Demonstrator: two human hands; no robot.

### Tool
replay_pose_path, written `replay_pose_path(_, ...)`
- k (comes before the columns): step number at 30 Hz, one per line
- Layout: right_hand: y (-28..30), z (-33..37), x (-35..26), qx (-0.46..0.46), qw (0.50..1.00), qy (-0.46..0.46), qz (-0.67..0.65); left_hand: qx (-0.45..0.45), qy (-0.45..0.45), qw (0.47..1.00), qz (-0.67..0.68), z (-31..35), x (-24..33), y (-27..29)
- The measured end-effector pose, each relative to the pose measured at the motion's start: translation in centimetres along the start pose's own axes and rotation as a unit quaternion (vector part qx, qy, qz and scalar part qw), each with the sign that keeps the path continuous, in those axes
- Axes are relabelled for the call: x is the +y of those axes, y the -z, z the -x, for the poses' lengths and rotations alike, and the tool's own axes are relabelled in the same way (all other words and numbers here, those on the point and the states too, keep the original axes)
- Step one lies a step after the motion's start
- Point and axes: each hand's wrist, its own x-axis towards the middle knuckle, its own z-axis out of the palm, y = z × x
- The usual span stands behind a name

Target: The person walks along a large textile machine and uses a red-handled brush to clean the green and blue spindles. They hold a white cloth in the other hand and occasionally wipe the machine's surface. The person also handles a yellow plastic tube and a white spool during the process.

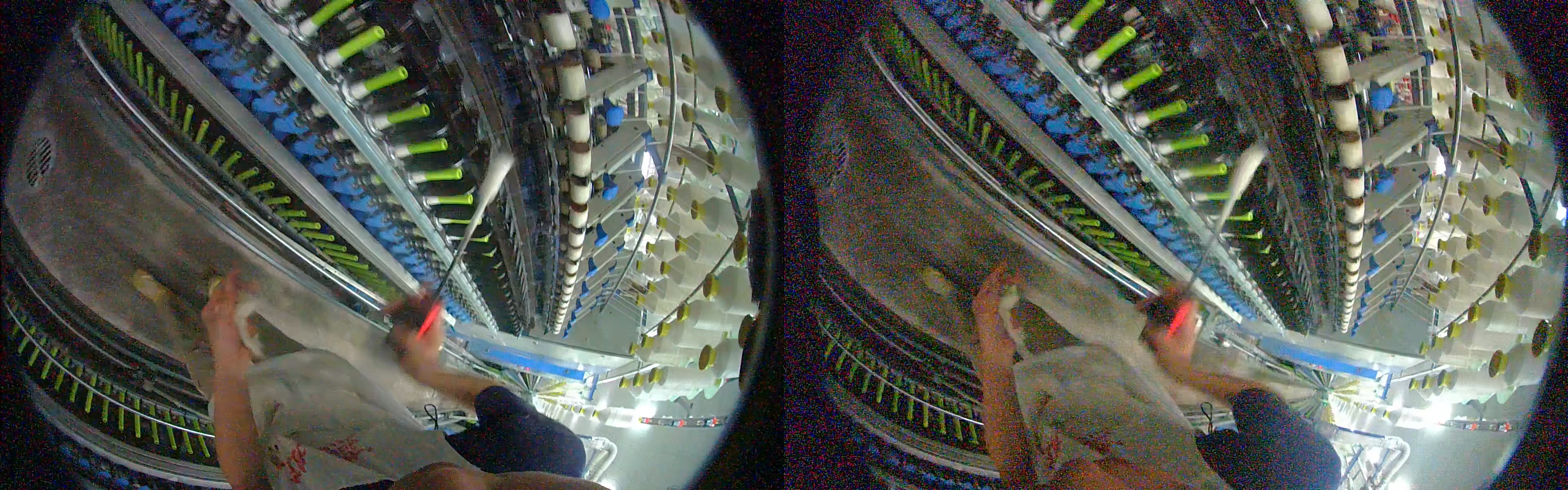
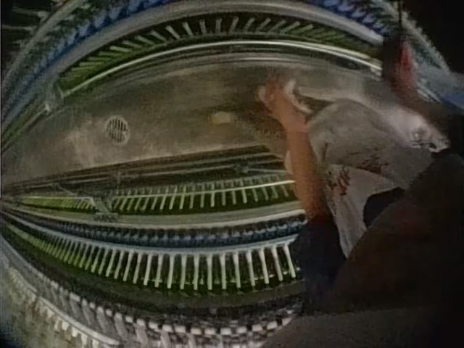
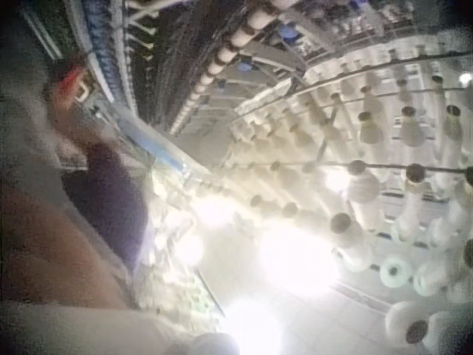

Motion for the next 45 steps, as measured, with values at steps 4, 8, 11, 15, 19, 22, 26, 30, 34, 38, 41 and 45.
replay_pose_path(4,-2.4,8.2,5.1,-0.413,0.905,-0.076,0.076,-0.149,-0.084,0.984,0.050,-0.6,3.2,-1.6)
replay_pose_path(8,-3.4,6.6,4.1,-0.520,0.849,-0.013,0.094,0.007,-0.144,0.989,0.028,-3.9,8.1,2.5)
replay_pose_path(11,-4.2,1.2,-0.5,-0.543,0.827,0.073,0.128,0.087,-0.119,0.969,0.199,-5.5,15.3,10.1)
replay_pose_path(15,-8.0,-8.6,-12.4,-0.302,0.936,-0.012,-0.180,0.212,-0.164,0.951,0.155,-5.1,16.4,16.1)
replay_pose_path(19,-12.8,-21.6,-24.8,-0.226,0.885,-0.021,-0.406,0.212,-0.117,0.955,0.170,-4.2,13.8,18.5)
replay_pose_path(22,-13.9,-27.2,-29.7,-0.230,0.849,-0.137,-0.456,0.241,-0.079,0.947,0.195,-4.5,13.5,19.9)
replay_pose_path(26,-14.7,-29.5,-30.8,-0.168,0.912,-0.089,-0.364,0.156,-0.046,0.954,0.253,-5.5,15.5,21.7)
replay_pose_path(30,-15.4,-28.9,-30.5,-0.141,0.918,-0.100,-0.356,0.237,-0.032,0.959,0.152,-6.9,19.0,21.5)
replay_pose_path(34,-17.7,-23.4,-28.7,-0.082,0.957,-0.068,-0.269,0.224,0.003,0.971,0.079,-8.1,24.1,19.2)
replay_pose_path(38,-22.2,-8.6,-20.8,-0.052,0.991,-0.002,-0.121,0.055,0.009,0.998,0.020,-8.2,29.5,14.8)
replay_pose_path(41,-26.4,3.1,-15.8,-0.314,0.918,0.149,0.189,-0.046,-0.037,0.997,0.051,-8.1,33.0,11.7)
replay_pose_path(45,-33.9,10.7,-16.3,-0.513,0.855,-0.053,0.058,-0.058,-0.121,0.990,0.038,-9.7,38.7,13.1)
